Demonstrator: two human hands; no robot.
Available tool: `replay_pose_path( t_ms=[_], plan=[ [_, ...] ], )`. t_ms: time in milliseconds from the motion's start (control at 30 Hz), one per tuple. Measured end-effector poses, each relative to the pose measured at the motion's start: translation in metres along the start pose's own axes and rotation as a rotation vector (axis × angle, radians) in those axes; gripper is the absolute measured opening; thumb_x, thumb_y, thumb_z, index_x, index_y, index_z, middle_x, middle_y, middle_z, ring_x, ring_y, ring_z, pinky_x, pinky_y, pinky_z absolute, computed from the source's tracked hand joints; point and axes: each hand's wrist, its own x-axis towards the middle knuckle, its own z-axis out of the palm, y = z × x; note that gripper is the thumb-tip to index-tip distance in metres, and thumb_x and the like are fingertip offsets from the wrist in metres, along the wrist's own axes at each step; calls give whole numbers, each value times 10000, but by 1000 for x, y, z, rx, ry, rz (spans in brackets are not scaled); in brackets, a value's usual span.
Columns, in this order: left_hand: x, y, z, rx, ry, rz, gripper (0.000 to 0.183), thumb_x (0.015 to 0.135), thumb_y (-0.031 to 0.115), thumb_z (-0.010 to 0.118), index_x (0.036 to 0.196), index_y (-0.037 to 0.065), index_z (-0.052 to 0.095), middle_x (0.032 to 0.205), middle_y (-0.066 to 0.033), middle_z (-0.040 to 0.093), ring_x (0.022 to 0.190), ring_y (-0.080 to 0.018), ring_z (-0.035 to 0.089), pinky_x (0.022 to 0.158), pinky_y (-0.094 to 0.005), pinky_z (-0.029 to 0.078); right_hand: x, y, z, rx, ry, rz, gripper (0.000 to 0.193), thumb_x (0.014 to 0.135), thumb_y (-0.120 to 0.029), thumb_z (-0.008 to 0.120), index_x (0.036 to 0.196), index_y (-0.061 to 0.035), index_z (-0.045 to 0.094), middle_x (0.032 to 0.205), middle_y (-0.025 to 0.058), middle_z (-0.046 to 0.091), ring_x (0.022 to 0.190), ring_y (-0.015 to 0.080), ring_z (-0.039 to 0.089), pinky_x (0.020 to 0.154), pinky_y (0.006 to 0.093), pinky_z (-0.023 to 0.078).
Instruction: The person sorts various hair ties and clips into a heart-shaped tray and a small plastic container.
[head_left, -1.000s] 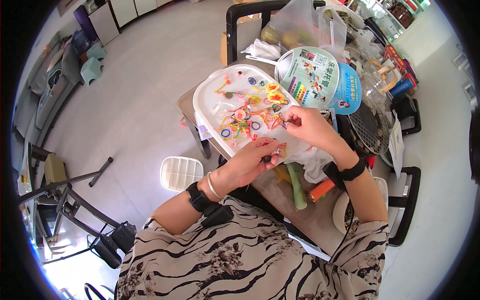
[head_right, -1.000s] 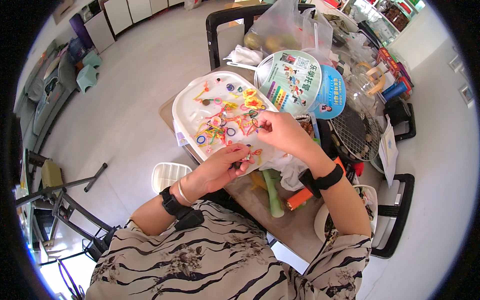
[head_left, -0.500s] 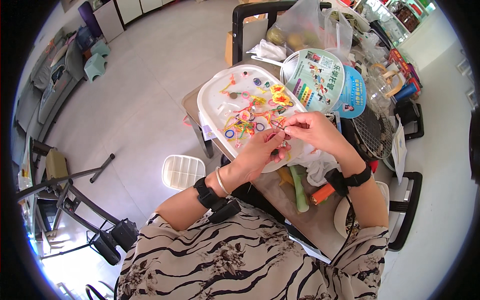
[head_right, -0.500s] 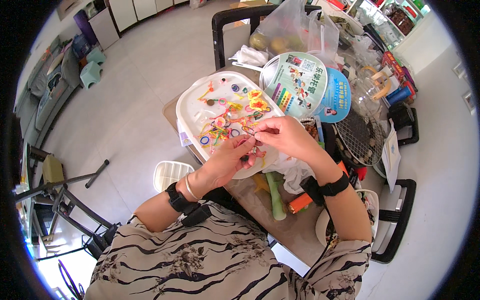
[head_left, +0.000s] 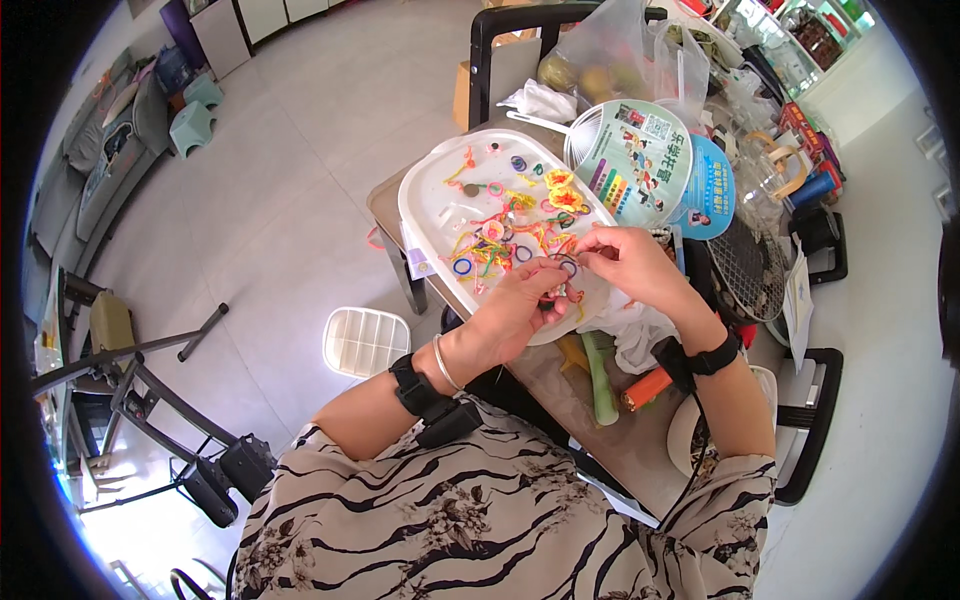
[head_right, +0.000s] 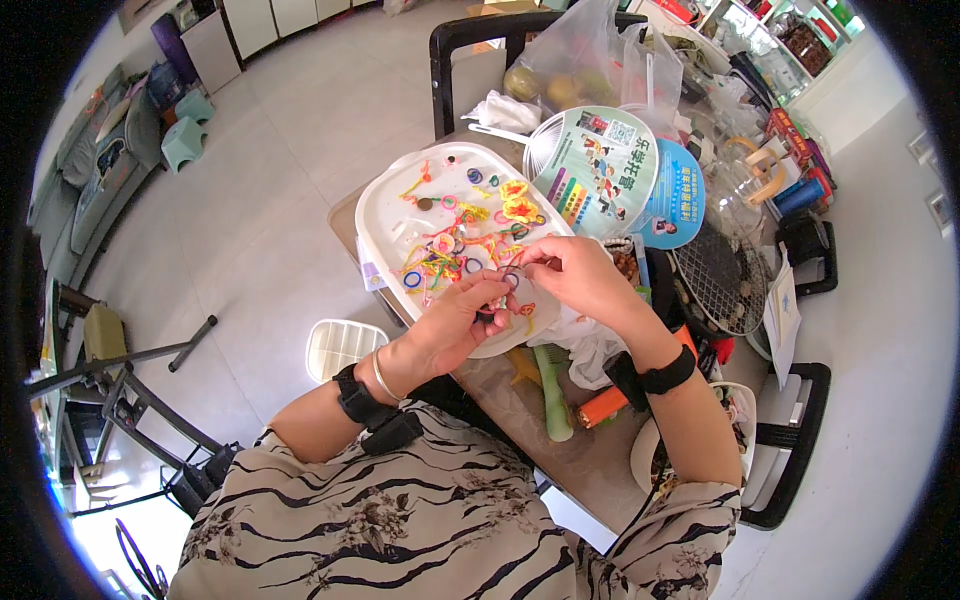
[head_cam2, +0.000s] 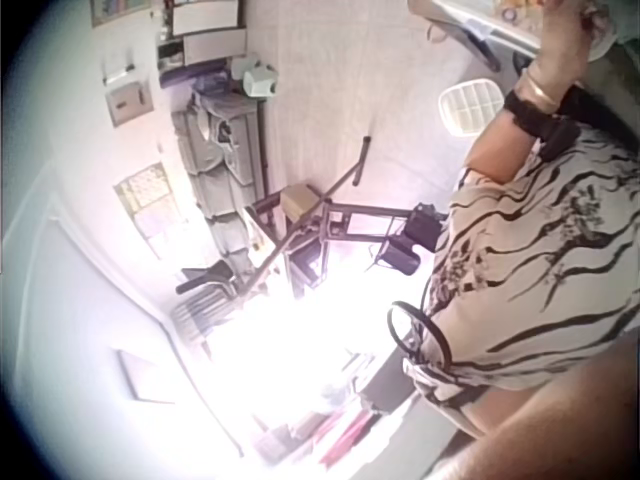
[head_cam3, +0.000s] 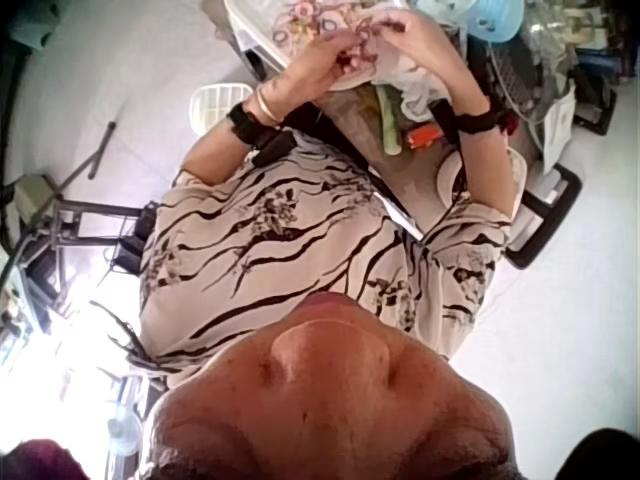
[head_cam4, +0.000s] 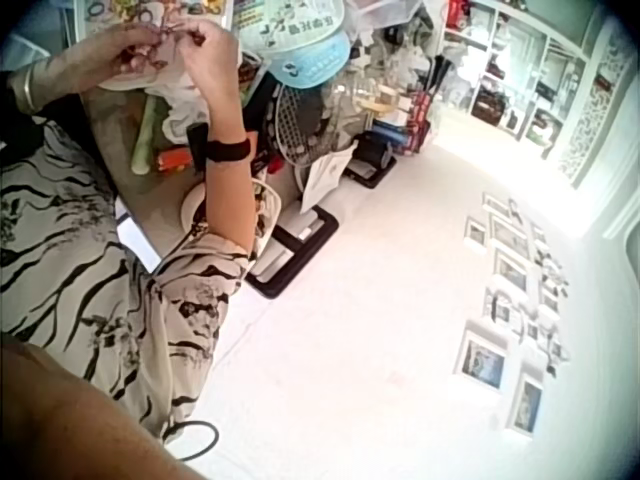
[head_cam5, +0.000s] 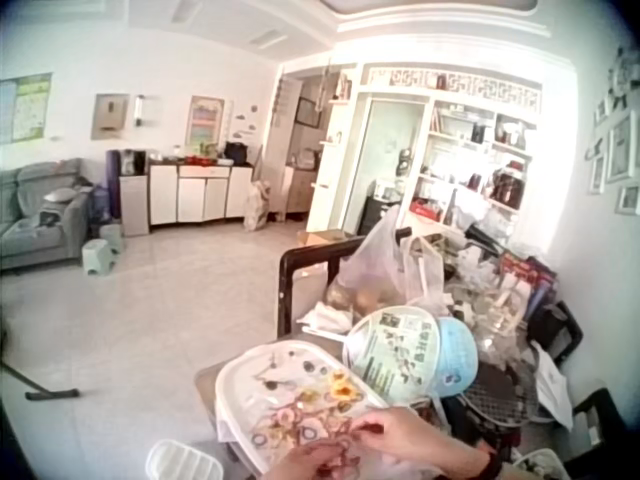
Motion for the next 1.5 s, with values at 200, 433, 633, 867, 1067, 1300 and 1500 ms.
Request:
replay_pose_path(
  t_ms=[200,433,633,867,1067,1300,1500],
  plan=[
    [0,8,-4,-68,-54,115,121,928,50,498,1033,42,556,985,-86,619,861,-150,587,781,-274,491,-7,-11,-4,-63,110,-57,164,896,-114,615,1023,-19,658,779,63,655,657,87,572,574,261,467],
    [-7,20,10,-284,-81,98,283,993,186,394,1143,-12,528,1131,-136,590,1090,-231,568,1017,-372,441,-20,-32,-7,-27,128,21,143,897,-99,609,995,-2,646,816,71,661,685,108,589,621,261,473],
    [16,-7,6,-261,-156,113,353,1006,256,388,1217,4,517,1229,-106,550,1177,-226,495,1083,-388,351,-32,-15,17,-256,278,-454,143,848,-120,625,947,-20,649,965,107,661,870,269,644,756,359,513],
    [-6,5,11,-59,-202,-28,394,1020,268,371,1311,27,485,1364,-122,510,1273,-264,469,1108,-442,332,-68,-31,35,-457,364,-346,130,757,-150,594,804,-30,606,869,123,618,841,278,636,689,393,513],
    [-1,-24,61,-35,-425,-450,331,1011,180,370,1245,-7,512,1223,-117,579,1165,-219,557,1004,-377,457,-151,-26,49,-458,582,-217,187,739,-144,622,876,-36,558,839,94,590,795,266,623,651,366,508],
    [14,-75,86,72,-393,-789,288,1008,187,444,1195,-10,539,1132,-70,607,1046,-168,591,973,-367,484,-234,-5,52,-329,639,57,214,735,-88,634,926,-34,556,939,107,559,790,287,613,656,376,504],
    [17,-102,131,469,-391,-710,281,1001,223,498,1164,6,568,1084,-56,618,1029,-149,585,945,-344,490,-269,17,57,-237,761,235,290,729,-66,640,1001,-20,550,892,122,560,811,307,615,694,391,502]
  ],
)
